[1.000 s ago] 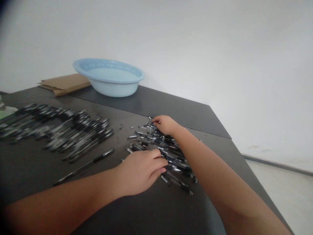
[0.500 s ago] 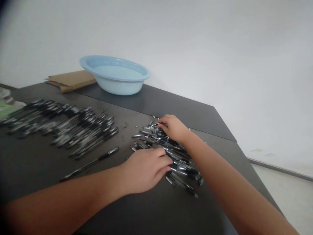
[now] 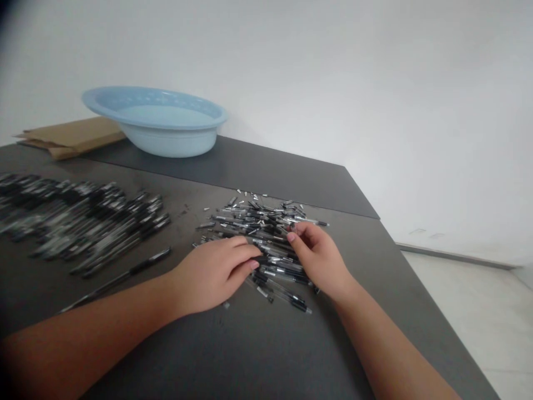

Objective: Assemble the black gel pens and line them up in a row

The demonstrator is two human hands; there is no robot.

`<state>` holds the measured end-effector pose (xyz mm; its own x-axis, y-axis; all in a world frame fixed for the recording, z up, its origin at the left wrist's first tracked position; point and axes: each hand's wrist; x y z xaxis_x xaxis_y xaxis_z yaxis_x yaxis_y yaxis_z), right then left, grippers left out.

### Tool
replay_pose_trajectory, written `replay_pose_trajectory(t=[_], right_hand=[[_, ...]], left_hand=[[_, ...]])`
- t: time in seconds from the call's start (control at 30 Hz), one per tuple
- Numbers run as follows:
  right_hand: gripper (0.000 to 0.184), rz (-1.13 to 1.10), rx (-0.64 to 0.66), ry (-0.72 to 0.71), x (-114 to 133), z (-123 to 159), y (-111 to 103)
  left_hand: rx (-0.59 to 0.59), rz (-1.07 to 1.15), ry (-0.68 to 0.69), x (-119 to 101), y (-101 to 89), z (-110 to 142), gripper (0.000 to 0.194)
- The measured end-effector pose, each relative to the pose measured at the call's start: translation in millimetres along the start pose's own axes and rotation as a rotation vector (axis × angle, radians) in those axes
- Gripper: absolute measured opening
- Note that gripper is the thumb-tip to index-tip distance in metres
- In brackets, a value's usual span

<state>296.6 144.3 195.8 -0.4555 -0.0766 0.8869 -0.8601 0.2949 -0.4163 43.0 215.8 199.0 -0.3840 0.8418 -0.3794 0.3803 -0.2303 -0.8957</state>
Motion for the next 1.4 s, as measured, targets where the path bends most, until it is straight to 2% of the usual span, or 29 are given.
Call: replay_pose_trajectory(t=[0.1,0.23,0.43,0.53,0.8,1.0,1.13,1.4], right_hand=[[0.035,-0.196,-0.035,0.022,5,3,1],[0.052,-0.342,-0.016,0.010,13,7,3],[0.029,-0.478,0.004,0.052,23,15,8],[0.024,-0.534,0.004,0.065,23,16,9],[0.018,-0.536,0.095,0.077,13,15,11],[0.017,-0.545,0.104,0.062,12,16,13],[0.014,-0.547,0.158,0.060,13,17,17],[0.031,-0.456,0.271,0.085,14,17,18]], left_hand=[[0.006,0.019,-0.026,3,1.1,-1,0.030],[0.001,0.027,-0.054,7,2.3,-3,0.030],[-0.032,0.058,-0.075,9,4.7,-4,0.030],[-0.050,0.084,-0.081,8,3.8,-4,0.029],[-0.073,0.130,-0.095,7,2.8,-5,0.027],[-0.076,0.142,-0.092,8,4.7,-4,0.027],[-0.074,0.134,-0.085,8,5.1,-4,0.027],[-0.065,0.110,-0.051,9,4.9,-5,0.025]])
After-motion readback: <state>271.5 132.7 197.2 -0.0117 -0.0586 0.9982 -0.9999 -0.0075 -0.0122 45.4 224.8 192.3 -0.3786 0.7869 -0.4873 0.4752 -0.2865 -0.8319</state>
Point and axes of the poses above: each hand's wrist, its own z-axis away from the middle knuckle, its own y-axis out of the palm, x = y × z, and after that the axes turned 3 degrees about -z, right-handed
